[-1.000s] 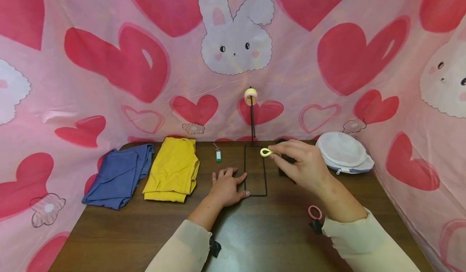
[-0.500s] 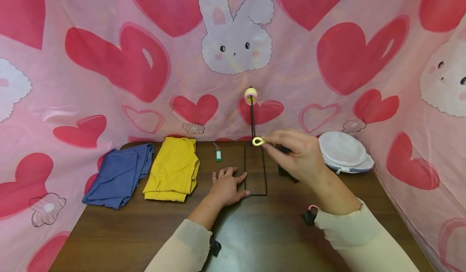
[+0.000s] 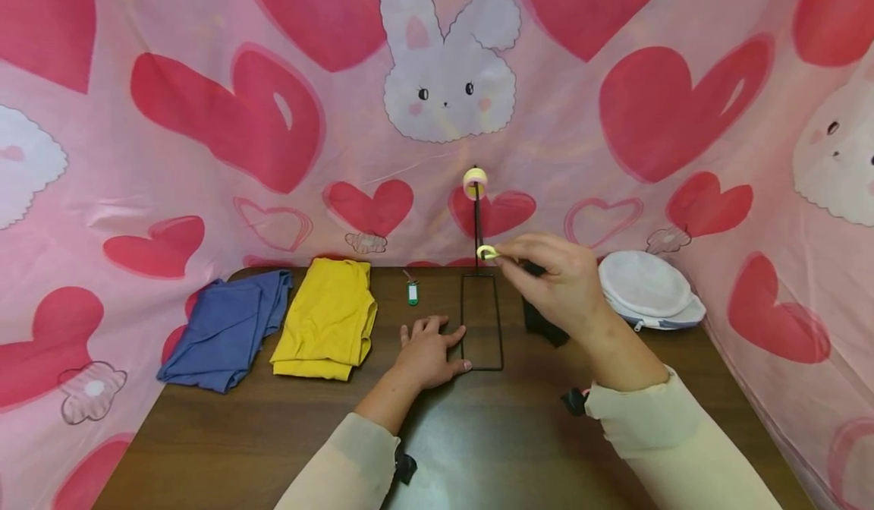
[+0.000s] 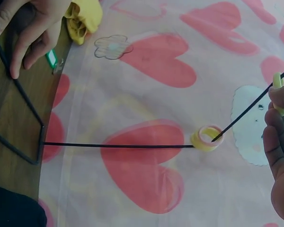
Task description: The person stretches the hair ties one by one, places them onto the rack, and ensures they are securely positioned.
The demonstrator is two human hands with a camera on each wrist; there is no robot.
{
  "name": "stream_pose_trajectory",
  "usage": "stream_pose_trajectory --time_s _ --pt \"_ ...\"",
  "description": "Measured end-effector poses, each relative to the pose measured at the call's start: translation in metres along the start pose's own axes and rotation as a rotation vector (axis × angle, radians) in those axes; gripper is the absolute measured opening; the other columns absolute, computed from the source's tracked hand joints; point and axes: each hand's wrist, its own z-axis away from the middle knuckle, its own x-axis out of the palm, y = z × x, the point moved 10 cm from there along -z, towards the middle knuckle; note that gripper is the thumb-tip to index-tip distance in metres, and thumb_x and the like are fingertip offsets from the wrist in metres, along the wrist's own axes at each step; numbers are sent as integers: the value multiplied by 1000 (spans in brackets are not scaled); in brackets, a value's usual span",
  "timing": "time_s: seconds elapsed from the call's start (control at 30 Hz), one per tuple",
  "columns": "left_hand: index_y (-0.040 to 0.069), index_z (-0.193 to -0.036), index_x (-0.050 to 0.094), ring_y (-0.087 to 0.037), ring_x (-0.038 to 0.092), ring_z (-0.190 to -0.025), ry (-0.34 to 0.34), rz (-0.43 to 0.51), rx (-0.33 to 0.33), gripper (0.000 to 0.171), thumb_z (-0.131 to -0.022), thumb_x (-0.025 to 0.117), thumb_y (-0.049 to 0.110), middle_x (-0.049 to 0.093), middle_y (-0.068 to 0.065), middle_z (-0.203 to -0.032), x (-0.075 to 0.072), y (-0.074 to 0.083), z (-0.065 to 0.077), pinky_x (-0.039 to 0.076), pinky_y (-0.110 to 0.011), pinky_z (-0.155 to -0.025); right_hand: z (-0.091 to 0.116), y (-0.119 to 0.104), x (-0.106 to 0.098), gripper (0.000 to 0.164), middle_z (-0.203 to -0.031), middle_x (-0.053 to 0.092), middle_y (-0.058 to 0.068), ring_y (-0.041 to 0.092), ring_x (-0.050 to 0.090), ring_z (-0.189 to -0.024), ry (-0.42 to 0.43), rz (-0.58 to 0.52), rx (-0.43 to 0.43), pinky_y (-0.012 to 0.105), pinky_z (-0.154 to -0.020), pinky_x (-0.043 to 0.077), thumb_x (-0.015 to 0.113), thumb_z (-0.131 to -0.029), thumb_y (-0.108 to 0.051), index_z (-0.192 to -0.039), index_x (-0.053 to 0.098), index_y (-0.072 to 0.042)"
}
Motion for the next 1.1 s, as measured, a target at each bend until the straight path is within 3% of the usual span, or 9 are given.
stream_pose_trajectory --time_s 0.2,0.43,0.67,0.8,1.1 --pt "34 -155 50 -42 28 -148 2 0 -3 71 -93 69 61 37 -8 -163 0 1 1 13 -75 -116 2 23 8 28 -96 79 3 17 74 -79 9 -4 93 20 -71 59 88 -76 7 -100 84 -8" --pt "35 -156 49 -42 27 -149 0 1 -12 71 -93 69 61 36 -8 -164 -2 1 1 12 -75 -117 0 47 20 25 -98 78 1 17 73 -85 0 65 161 18 -78 56 85 -82 1 -104 85 -10" --pt "36 -156 49 -42 27 -149 0 5 -15 70 -93 69 60 36 -7 -164 0 0 0 11 -74 -117 -2 77 32 22 -103 78 2 17 67 -82 -7 63 277 30 -74 54 83 -88 -7 -109 84 -11" --pt "35 -155 49 -41 27 -149 -4 4 -15 70 -93 70 60 36 -8 -164 2 -1 -1 11 -74 -117 -5 91 39 20 -100 78 3 17 67 -80 -1 74 352 31 -74 55 82 -90 -12 -110 83 -10" --pt "36 -156 48 -41 26 -150 -2 13 -10 71 -93 70 60 35 -8 -164 1 -1 -1 10 -74 -117 -7 116 46 20 -90 79 5 20 70 -75 95 126 530 40 -72 59 82 -90 -20 -109 83 -13"
